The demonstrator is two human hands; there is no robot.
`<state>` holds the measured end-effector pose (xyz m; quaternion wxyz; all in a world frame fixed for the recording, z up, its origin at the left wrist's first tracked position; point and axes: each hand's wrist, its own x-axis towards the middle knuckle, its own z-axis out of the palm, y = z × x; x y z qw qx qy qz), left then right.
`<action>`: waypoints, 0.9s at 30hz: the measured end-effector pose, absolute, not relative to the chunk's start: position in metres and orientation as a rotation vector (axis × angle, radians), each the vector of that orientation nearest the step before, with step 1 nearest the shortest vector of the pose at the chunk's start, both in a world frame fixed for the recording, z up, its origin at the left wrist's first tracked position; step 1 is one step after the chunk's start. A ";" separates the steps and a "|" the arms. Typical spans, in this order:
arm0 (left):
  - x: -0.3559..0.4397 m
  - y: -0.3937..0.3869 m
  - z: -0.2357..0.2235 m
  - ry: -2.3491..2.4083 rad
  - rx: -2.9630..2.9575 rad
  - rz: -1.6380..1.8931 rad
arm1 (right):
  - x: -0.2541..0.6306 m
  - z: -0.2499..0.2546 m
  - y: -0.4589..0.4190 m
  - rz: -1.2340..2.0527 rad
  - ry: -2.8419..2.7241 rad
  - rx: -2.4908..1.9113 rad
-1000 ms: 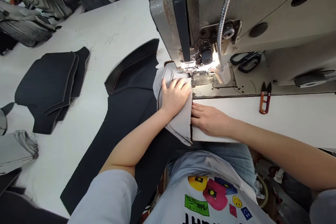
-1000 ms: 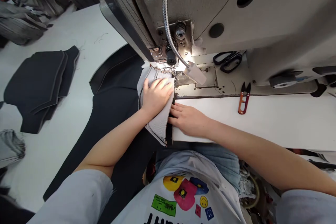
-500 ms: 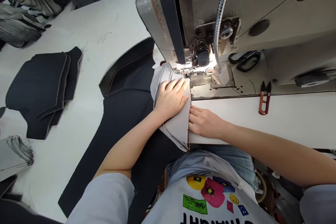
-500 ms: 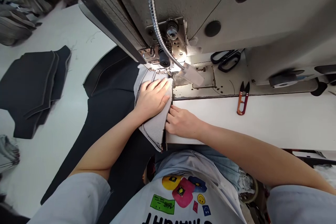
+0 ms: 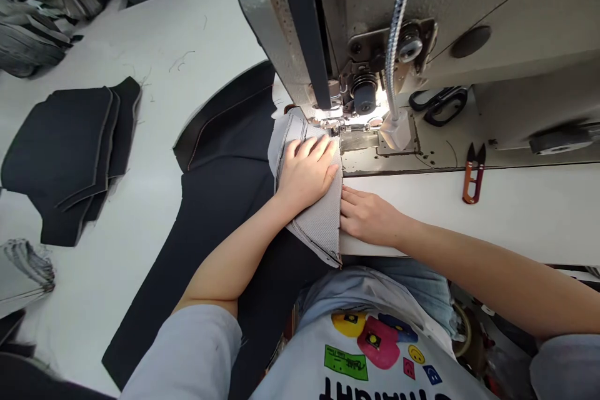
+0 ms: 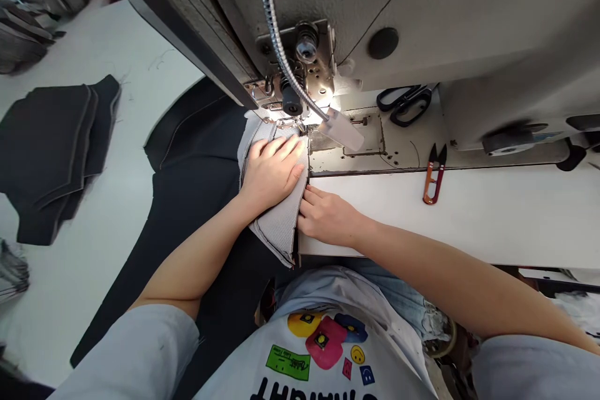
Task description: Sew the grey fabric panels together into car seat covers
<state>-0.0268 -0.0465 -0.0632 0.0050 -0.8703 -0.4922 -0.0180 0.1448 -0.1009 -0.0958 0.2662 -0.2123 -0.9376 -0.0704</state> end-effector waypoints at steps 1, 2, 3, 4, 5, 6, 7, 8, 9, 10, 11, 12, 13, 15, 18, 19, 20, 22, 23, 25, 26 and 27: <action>-0.027 -0.046 -0.063 -1.535 -2.731 -0.058 | 0.145 -0.095 -0.100 -0.184 -2.517 -0.568; -0.027 -0.046 -0.063 -1.533 -2.733 -0.063 | 0.145 -0.095 -0.100 -0.178 -2.500 -0.564; -0.027 -0.046 -0.063 -1.536 -2.733 -0.073 | 0.145 -0.095 -0.100 -0.173 -2.484 -0.564; -0.028 -0.046 -0.063 -1.539 -2.733 -0.083 | 0.145 -0.095 -0.100 -0.170 -2.474 -0.568; -0.028 -0.045 -0.063 -1.540 -2.732 -0.092 | 0.145 -0.096 -0.100 -0.169 -2.473 -0.573; -0.029 -0.045 -0.064 -1.538 -2.734 -0.097 | 0.145 -0.096 -0.100 -0.168 -2.481 -0.578; -0.030 -0.045 -0.064 -1.531 -2.737 -0.098 | 0.145 -0.097 -0.100 -0.167 -2.494 -0.582; -0.030 -0.045 -0.064 -1.521 -2.742 -0.094 | 0.145 -0.097 -0.100 -0.167 -2.510 -0.585; -0.031 -0.045 -0.064 -1.509 -2.749 -0.086 | 0.145 -0.098 -0.100 -0.166 -2.525 -0.587; -0.032 -0.045 -0.064 -1.499 -2.753 -0.076 | 0.145 -0.098 -0.100 -0.165 -2.534 -0.590; -0.032 -0.045 -0.065 -1.493 -2.754 -0.066 | 0.144 -0.098 -0.100 -0.164 -2.537 -0.592; -0.032 -0.045 -0.065 -1.492 -2.751 -0.057 | 0.144 -0.098 -0.100 -0.163 -2.534 -0.591; -0.031 -0.046 -0.065 -1.498 -2.742 -0.050 | 0.144 -0.098 -0.100 -0.161 -2.526 -0.587; -0.030 -0.047 -0.065 -1.520 -2.719 -0.045 | 0.144 -0.098 -0.100 -0.157 -2.510 -0.577; -0.026 -0.047 -0.064 -1.550 -2.701 -0.054 | 0.145 -0.098 -0.099 -0.133 -2.511 -0.567; -0.025 -0.047 -0.064 -1.559 -2.703 -0.055 | 0.146 -0.098 -0.099 -0.124 -2.515 -0.569; -0.024 -0.047 -0.063 -1.568 -2.707 -0.052 | 0.146 -0.098 -0.099 -0.118 -2.519 -0.571; -0.023 -0.047 -0.062 -1.585 -2.713 -0.040 | 0.146 -0.098 -0.099 -0.123 -2.520 -0.577; -0.022 -0.047 -0.061 -1.591 -2.712 -0.035 | 0.146 -0.097 -0.098 -0.130 -2.520 -0.580; -0.022 -0.046 -0.060 -1.595 -2.705 -0.029 | 0.146 -0.097 -0.098 -0.132 -2.516 -0.589; -0.021 -0.045 -0.060 -1.594 -2.701 -0.027 | 0.146 -0.096 -0.097 -0.125 -2.511 -0.591; -0.021 -0.045 -0.059 -1.591 -2.700 -0.025 | 0.146 -0.096 -0.097 -0.120 -2.507 -0.592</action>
